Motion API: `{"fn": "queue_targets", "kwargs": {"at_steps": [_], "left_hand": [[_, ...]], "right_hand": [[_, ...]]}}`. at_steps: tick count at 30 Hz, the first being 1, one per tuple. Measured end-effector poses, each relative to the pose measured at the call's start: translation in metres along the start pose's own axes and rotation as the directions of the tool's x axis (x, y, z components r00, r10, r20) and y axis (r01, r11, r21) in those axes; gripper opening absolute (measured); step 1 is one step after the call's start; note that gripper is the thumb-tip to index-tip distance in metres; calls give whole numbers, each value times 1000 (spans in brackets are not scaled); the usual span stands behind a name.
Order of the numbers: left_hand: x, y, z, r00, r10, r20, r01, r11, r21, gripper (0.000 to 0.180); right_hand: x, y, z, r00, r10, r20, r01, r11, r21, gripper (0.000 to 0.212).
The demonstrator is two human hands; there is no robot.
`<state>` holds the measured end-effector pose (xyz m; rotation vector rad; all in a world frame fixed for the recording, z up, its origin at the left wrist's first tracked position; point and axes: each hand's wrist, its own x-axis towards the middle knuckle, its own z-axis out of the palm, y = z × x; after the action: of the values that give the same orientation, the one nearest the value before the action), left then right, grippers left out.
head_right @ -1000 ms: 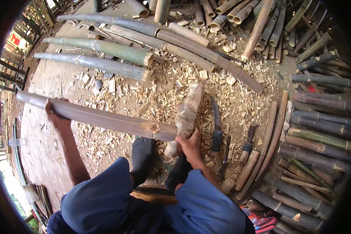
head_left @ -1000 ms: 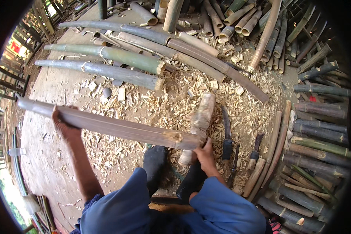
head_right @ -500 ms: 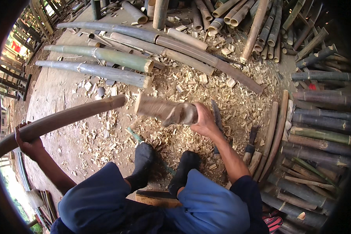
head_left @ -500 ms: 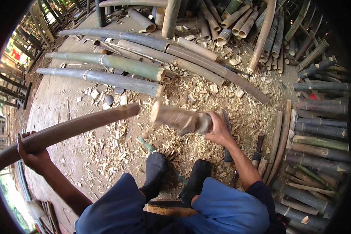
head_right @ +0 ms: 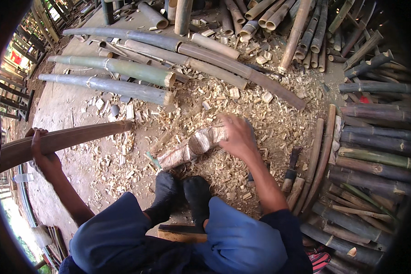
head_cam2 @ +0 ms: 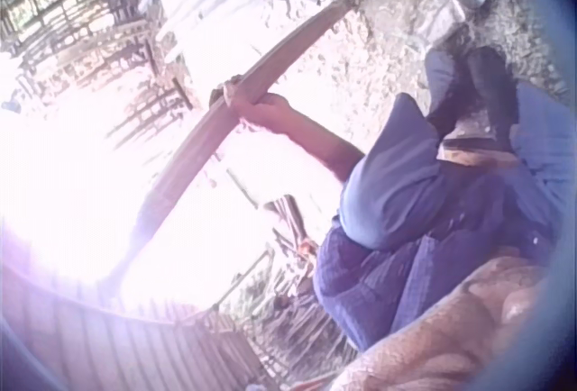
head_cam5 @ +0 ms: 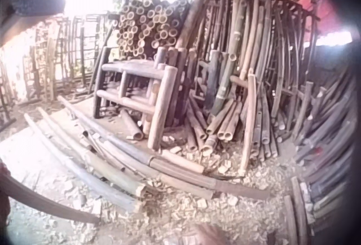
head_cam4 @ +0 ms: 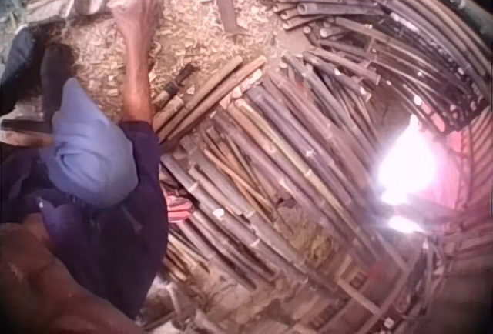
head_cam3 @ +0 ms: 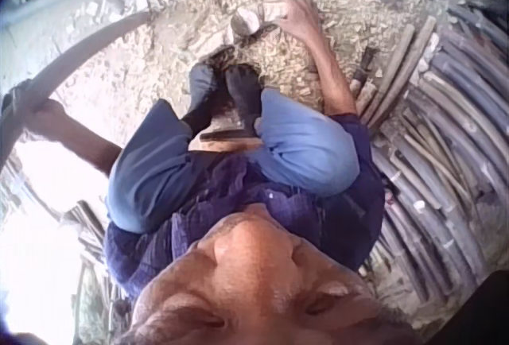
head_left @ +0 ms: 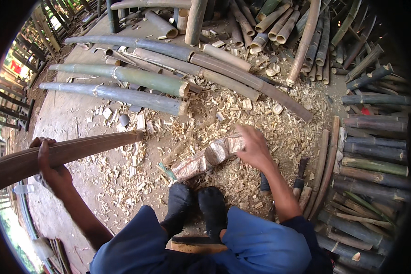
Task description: The person selects a bamboo pole, places it on a wooden block, and uses a saw to cut it. They then use a knife to scrape the exterior of the bamboo pole.
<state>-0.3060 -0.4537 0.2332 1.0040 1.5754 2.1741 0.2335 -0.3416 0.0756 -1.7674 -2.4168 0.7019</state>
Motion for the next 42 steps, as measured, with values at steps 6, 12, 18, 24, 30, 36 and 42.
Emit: {"fn": "queue_targets", "kwargs": {"at_steps": [6, 12, 18, 24, 30, 36, 42], "left_hand": [[-37, 14, 111, 992, 124, -25, -119, 982, 146, 21], [-19, 24, 142, 1000, -13, -13, 16, 963, 268, 37], [-5, -8, 143, 960, 240, 141, -256, 961, 109, 36], [8, -6, 113, 973, 174, 154, -191, 977, 97, 38], [0, 38, 151, 981, 152, 119, -169, 973, 155, 32], [3, 124, 232, 938, 86, 336, -44, 990, -131, 34], [-69, 127, 259, 896, 26, 443, 146, 926, -348, 38]], "right_hand": [[-99, 83, 12, 741, 661, 119, -649, 750, -126, 90], [-149, 93, 45, 840, 542, 41, -543, 838, 45, 84], [-182, 119, 27, 828, 561, 0, -509, 750, 422, 53], [-214, 114, -53, 954, 283, 97, -265, 650, 712, 76], [-240, 120, -130, 957, 288, 17, -247, 789, 563, 70], [-319, 144, -152, 818, 574, -41, -525, 773, 357, 64], [-332, 75, -134, 769, 633, -89, -336, 519, 786, 38]]}}
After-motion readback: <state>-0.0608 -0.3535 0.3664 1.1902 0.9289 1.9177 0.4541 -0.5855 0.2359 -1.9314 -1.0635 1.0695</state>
